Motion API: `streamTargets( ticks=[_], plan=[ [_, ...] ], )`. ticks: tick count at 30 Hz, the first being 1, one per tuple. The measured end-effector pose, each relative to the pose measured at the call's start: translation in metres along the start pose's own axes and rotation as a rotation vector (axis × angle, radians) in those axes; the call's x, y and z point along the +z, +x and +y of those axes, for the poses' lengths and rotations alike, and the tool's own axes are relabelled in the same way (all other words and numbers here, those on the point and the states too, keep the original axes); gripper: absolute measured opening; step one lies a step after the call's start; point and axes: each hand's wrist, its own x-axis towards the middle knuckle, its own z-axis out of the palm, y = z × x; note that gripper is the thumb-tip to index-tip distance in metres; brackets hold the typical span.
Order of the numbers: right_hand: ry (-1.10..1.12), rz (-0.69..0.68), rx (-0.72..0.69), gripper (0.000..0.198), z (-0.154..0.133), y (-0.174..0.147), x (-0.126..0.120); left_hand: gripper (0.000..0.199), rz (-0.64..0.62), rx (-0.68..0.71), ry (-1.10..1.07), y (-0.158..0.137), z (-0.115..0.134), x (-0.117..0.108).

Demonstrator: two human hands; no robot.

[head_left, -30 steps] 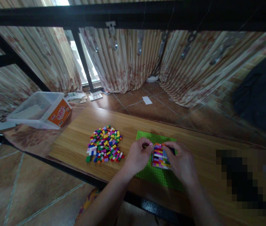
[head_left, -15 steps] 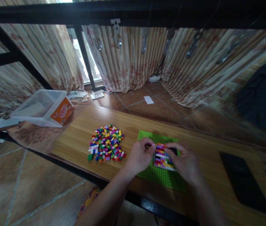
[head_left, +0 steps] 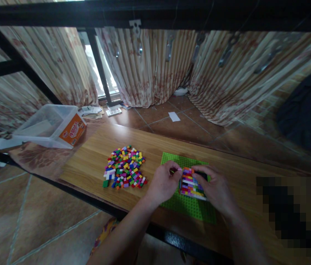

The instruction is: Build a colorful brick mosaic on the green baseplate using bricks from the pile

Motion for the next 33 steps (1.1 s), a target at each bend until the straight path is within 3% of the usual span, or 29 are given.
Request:
streamTargets(
  ticks=[12, 20, 33],
  plan=[
    [0.206, -0.044, 0.365, 0.035, -0.003, 0.004, 0.001, 0.011, 0.0, -0.012, 0.004, 0.001, 0.0, 0.002],
    [0.237, -0.006, 0.256, 0.029, -0.004, 0.005, 0.001, 0.011, -0.007, -0.023, 0.004, 0.0, 0.003, 0.003],
    [0.313, -0.074, 0.347, 0.035, -0.009, 0.008, 0.004, 0.014, 0.003, 0.023, -0.024, 0.002, -0.014, 0.008]
  ],
)
